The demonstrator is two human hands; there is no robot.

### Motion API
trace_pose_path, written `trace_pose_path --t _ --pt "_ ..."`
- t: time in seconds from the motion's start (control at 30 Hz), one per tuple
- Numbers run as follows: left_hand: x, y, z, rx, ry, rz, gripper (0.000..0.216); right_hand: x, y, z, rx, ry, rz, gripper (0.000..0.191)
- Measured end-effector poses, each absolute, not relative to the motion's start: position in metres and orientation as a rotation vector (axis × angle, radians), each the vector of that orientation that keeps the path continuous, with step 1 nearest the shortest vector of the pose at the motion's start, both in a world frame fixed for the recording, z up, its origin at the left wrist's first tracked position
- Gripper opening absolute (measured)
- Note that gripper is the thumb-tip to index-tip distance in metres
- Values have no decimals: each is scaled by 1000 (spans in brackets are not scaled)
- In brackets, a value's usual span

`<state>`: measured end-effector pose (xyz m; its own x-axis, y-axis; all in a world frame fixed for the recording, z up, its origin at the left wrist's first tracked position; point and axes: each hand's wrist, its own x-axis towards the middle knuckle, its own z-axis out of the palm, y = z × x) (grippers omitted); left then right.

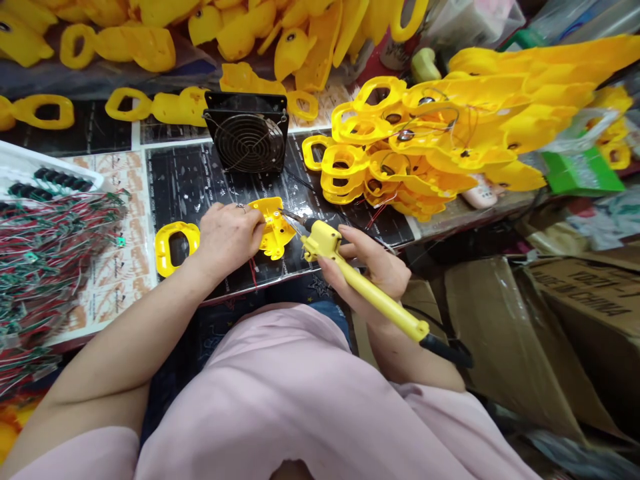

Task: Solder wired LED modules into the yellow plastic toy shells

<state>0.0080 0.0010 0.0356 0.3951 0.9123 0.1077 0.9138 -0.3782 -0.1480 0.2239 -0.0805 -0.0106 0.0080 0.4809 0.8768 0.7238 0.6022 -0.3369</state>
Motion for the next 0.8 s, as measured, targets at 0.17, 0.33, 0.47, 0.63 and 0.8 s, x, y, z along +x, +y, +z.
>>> trace_pose_path --t 0.17,0.33,0.47,0.63,0.8 --pt "1 3 41 -2538 -1681 -190 33 225 -80 -11 -1021 -1645 -235 37" --pt "0 5 35 -2530 -1653 -181 32 225 -80 -11 -1010 -1647 -240 39" --pt "-3 8 35 -2550 -1640 -188 31 227 -80 -12 -1004 -1636 -234 38" --pt "-11 12 44 -2662 -1593 -87 26 229 -82 -11 -1039 -1641 -246 36" --pt "-15 14 48 -2775 -1492 74 24 229 -83 -10 -1036 -1644 -254 35"
